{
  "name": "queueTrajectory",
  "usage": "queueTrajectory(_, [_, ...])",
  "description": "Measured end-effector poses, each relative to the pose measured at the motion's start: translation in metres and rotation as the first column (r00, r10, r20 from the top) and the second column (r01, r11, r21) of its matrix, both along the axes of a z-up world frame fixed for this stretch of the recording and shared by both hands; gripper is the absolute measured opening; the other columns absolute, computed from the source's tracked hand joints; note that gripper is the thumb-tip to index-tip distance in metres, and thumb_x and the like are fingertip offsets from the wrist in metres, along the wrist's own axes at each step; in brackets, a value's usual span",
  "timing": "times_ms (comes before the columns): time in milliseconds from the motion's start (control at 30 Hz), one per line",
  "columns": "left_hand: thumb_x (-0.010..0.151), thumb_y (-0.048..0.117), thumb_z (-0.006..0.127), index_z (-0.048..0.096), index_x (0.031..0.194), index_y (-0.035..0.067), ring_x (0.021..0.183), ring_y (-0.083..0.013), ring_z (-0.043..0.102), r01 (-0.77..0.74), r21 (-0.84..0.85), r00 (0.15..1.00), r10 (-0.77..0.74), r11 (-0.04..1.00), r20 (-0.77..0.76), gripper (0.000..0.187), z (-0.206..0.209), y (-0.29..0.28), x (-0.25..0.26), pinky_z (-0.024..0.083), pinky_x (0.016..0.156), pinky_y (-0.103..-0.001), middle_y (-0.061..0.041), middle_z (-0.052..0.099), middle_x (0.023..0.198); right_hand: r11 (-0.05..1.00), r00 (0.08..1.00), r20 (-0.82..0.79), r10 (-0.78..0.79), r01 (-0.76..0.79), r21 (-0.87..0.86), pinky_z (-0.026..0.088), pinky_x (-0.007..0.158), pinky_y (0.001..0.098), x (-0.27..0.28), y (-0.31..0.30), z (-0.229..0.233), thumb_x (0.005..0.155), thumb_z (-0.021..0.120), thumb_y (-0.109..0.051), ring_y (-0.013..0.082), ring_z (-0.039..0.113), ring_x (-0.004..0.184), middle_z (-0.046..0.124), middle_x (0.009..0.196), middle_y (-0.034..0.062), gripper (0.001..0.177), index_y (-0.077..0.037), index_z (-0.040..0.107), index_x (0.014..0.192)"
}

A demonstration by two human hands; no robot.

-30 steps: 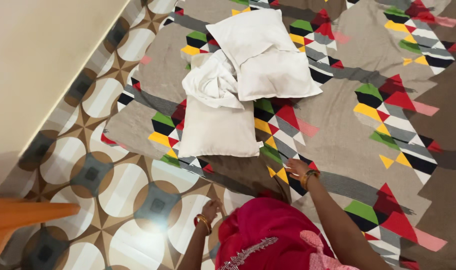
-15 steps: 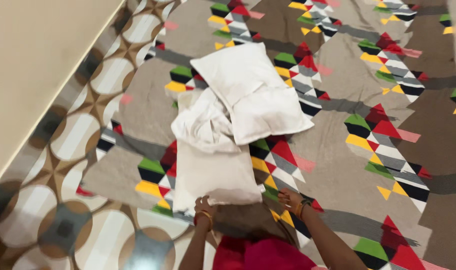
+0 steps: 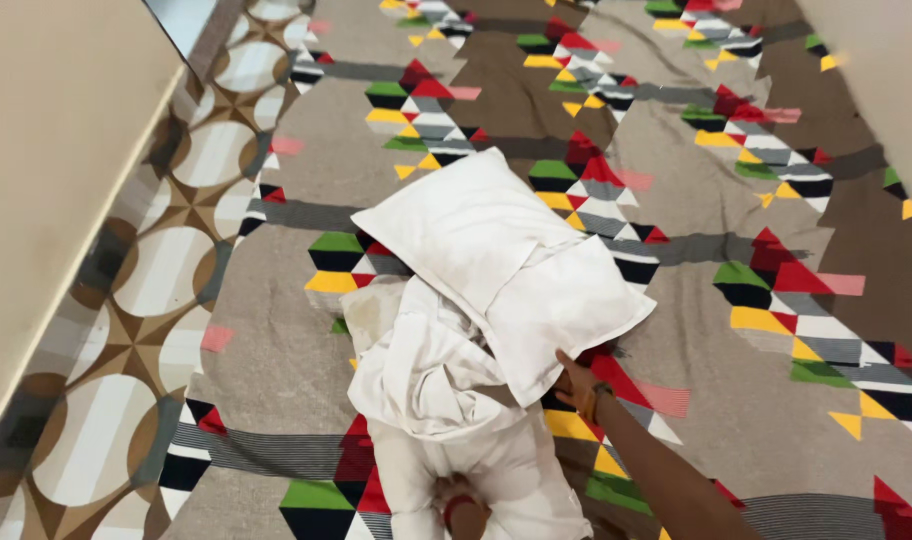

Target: The person spreads a geometric-patterned bedsheet over a mattress, smoothing it by hand and tucking the edges along the sides. They then place two white pillows at the head of the bed.

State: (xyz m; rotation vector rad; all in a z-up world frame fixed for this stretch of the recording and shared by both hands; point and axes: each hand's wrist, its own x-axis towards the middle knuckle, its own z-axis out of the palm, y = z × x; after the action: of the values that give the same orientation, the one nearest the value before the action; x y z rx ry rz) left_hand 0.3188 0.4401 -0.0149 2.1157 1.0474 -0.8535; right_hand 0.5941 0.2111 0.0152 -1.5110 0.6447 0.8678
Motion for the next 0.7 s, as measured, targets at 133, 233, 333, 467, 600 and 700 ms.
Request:
queueTrajectory(133, [0.084, 0.053, 0.071, 0.021, 0.161, 0.025, 0.150, -0.0405, 0.024, -0.084, -0.034, 0.996, 0.084, 0.996, -0.007, 0.096, -0.004, 0.021, -0.016, 0.039, 0.117, -0.050, -0.011, 0.016, 0.165, 0.931, 0.988, -0.059, -0.146, 0.157, 0.330, 0.055, 0.098, 0.0488, 0.014, 0.038, -0.013, 0.083, 0.074, -0.056, 0.0290, 0.068, 0.114, 0.070, 0.129, 0.0102, 0.074, -0.007, 0.060, 0.137])
queueTrajectory(233, [0.084, 0.054, 0.069, 0.022, 0.160, 0.025, 0.149, -0.0401, 0.027, -0.154, -0.071, 0.988, 0.155, 0.986, 0.008, 0.095, -0.003, 0.032, -0.012, 0.039, 0.116, -0.050, -0.011, 0.020, 0.163, 0.870, 0.991, -0.065, -0.118, 0.135, 0.473, 0.056, 0.096, 0.0450, 0.023, 0.058, -0.019, 0.084, 0.073, -0.058, 0.0285, 0.068, 0.113, 0.071, 0.129, 0.0103, 0.074, -0.008, 0.061, 0.137])
queueTrajectory(333, [0.084, 0.055, 0.068, 0.023, 0.160, 0.025, 0.147, -0.0397, 0.029, -0.213, -0.106, 0.976, 0.217, 0.971, 0.024, 0.093, -0.002, 0.028, -0.011, 0.040, 0.116, -0.050, -0.010, 0.023, 0.162, 0.881, 0.993, -0.032, -0.113, 0.115, 0.459, 0.056, 0.094, 0.0444, 0.022, 0.072, -0.028, 0.084, 0.073, -0.056, 0.0278, 0.069, 0.111, 0.072, 0.126, 0.0102, 0.070, -0.008, 0.063, 0.134])
queueTrajectory(467, [0.084, 0.056, 0.066, 0.024, 0.159, 0.025, 0.146, -0.0391, 0.033, -0.279, -0.192, 0.950, 0.300, 0.941, 0.091, 0.092, -0.004, 0.003, 0.016, 0.040, 0.115, -0.050, -0.010, 0.028, 0.160, 0.925, 0.991, 0.107, -0.078, 0.032, 0.379, 0.057, 0.093, 0.0436, 0.032, 0.066, -0.017, 0.084, 0.073, -0.055, 0.0269, 0.070, 0.107, 0.073, 0.123, 0.0100, 0.066, -0.009, 0.065, 0.131])
queueTrajectory(600, [0.083, 0.058, 0.065, 0.025, 0.158, 0.024, 0.144, -0.0386, 0.036, -0.410, -0.355, 0.851, 0.493, 0.840, 0.183, 0.091, -0.006, -0.037, 0.016, 0.041, 0.115, -0.050, -0.009, 0.033, 0.158, 0.952, 0.966, 0.255, 0.050, -0.124, 0.282, 0.057, 0.091, 0.0428, 0.018, 0.058, 0.001, 0.085, 0.073, -0.053, 0.0259, 0.071, 0.104, 0.074, 0.119, 0.0098, 0.062, -0.009, 0.067, 0.128])
queueTrajectory(700, [0.083, 0.058, 0.063, 0.026, 0.158, 0.024, 0.143, -0.0381, 0.038, -0.439, -0.577, 0.728, 0.649, 0.688, 0.220, 0.090, 0.006, -0.064, -0.009, 0.042, 0.114, -0.050, -0.009, 0.037, 0.156, 0.949, 0.910, 0.379, 0.168, -0.254, 0.189, 0.058, 0.089, 0.0422, 0.001, 0.025, 0.026, 0.085, 0.073, -0.052, 0.0252, 0.072, 0.102, 0.075, 0.116, 0.0097, 0.058, -0.009, 0.068, 0.125])
